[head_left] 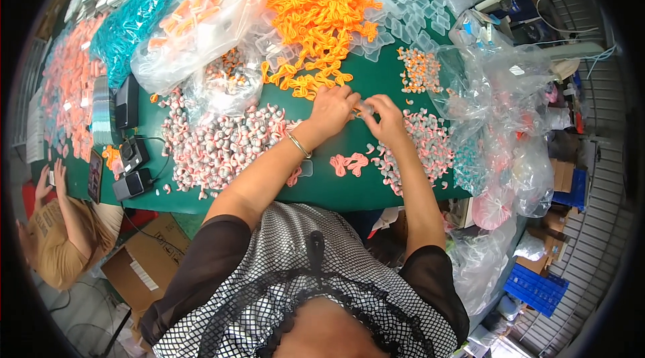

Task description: Sorting small plastic parts into small transparent containers.

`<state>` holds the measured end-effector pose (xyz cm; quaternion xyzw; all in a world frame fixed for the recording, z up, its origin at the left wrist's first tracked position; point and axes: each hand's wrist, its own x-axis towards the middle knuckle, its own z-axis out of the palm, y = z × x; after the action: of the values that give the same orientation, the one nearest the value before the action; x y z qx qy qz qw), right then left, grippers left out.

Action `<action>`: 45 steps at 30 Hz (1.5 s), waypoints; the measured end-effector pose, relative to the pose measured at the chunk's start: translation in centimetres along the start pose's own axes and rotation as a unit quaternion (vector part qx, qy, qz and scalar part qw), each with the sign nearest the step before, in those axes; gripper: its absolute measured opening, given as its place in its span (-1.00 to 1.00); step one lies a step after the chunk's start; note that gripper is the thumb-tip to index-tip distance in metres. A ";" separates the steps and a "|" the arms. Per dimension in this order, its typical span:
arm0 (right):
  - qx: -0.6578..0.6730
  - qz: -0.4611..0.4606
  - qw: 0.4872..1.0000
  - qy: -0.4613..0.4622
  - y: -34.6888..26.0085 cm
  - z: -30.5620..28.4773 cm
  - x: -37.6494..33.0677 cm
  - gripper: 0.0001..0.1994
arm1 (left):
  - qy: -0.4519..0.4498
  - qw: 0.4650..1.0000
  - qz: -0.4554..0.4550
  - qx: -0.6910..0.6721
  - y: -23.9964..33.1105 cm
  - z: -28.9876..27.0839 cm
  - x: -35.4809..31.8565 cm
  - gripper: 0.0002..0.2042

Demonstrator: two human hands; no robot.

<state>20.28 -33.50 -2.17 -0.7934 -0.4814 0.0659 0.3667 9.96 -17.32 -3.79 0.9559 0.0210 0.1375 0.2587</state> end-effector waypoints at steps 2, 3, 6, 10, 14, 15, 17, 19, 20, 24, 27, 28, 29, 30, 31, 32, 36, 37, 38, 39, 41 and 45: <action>-0.019 -0.028 0.999 0.002 -1.0 -0.2 0.0 -0.75 | 0.022 1.000 0.012 -0.002 -0.3 0.5 0.1 -0.67; -0.059 -0.047 0.997 0.014 -1.3 -0.2 0.0 -0.75 | 0.041 0.999 0.025 -0.005 -0.2 0.5 0.2 -0.75; -0.049 -0.021 0.998 0.017 -1.0 -0.4 -0.3 -0.76 | 0.019 0.999 0.016 -0.048 0.4 0.3 0.6 -0.79; 0.054 0.096 0.993 -0.031 -2.7 -1.0 -0.2 -0.76 | 0.012 0.993 0.053 -0.101 0.0 -2.1 0.2 -0.80; 0.069 0.066 0.991 -0.094 -3.1 -1.3 2.3 -0.79 | 0.068 0.991 0.012 -0.114 0.0 -5.8 -1.0 -0.78; 0.188 0.067 0.977 -0.068 -2.3 -0.9 3.5 -0.80 | 0.087 0.992 -0.006 -0.089 0.0 -7.1 -1.2 -0.76; 0.278 0.103 0.955 0.020 0.0 -0.2 6.5 -0.82 | 0.198 0.979 -0.003 -0.058 -0.3 -12.0 -1.2 -0.79; 0.008 0.165 0.981 0.105 4.4 0.0 9.0 -0.65 | 0.331 0.943 0.032 -0.010 -2.9 -16.3 -1.0 -0.89; -0.151 0.125 0.973 0.119 5.8 0.0 9.6 -0.47 | 0.343 0.939 -0.009 0.037 -3.7 -19.2 -1.5 -0.87; -0.250 0.138 0.953 0.098 7.1 1.4 12.4 -0.34 | 0.384 0.890 -0.186 0.162 -12.4 -25.7 -3.4 -0.75; -0.279 0.169 0.944 0.044 6.1 1.0 13.5 -0.33 | 0.319 0.880 -0.258 0.241 -17.7 -26.2 -5.0 -0.71; -0.289 0.193 0.937 0.015 5.6 0.6 13.3 -0.34 | 0.269 0.890 -0.274 0.245 -18.7 -25.7 -5.2 -0.69; -0.315 0.132 0.937 0.067 5.7 0.9 12.6 -0.44 | 0.218 0.899 -0.289 0.247 -19.7 -25.2 -5.5 -0.68; -0.318 0.135 0.936 0.067 6.3 0.8 12.0 -0.44 | 0.217 0.901 -0.287 0.244 -19.7 -25.0 -5.2 -0.68; -0.269 0.146 0.950 0.066 7.0 0.8 11.4 -0.51 | 0.219 0.903 -0.294 0.223 -19.7 -24.8 -5.0 -0.67; -0.218 0.157 0.961 0.065 7.7 0.8 10.7 -0.58 | 0.221 0.905 -0.302 0.203 -19.7 -24.6 -4.8 -0.66; -0.203 0.095 0.968 0.110 6.3 0.3 7.5 -0.83 | 0.289 0.891 -0.259 0.236 -18.5 -24.2 -5.0 -0.69; -0.204 0.102 0.968 0.109 6.5 0.4 6.9 -0.83 | 0.345 0.894 -0.184 0.219 -17.7 -24.1 -4.9 -0.71; -0.168 0.066 0.974 0.135 6.7 0.4 6.4 -0.86 | 0.398 0.889 -0.108 0.200 -16.8 -23.9 -4.9 -0.71; -0.132 0.028 0.977 0.163 6.8 0.4 6.0 -0.89 | 0.431 0.883 -0.050 0.177 -14.1 -23.6 -4.2 -0.71; -0.096 0.039 0.980 0.168 5.6 0.1 5.3 -0.90 | 0.389 0.919 -0.004 0.064 -9.9 -21.2 -4.5 -0.70; -0.053 0.033 0.988 0.144 1.9 -0.6 3.4 -0.88 | 0.184 0.980 -0.013 -0.074 -4.5 -13.8 -4.7 -0.82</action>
<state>23.64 -31.55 -2.12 -0.8283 -0.4000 -0.0626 0.3874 1.82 -7.25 4.18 0.8920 0.0707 0.3089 0.3224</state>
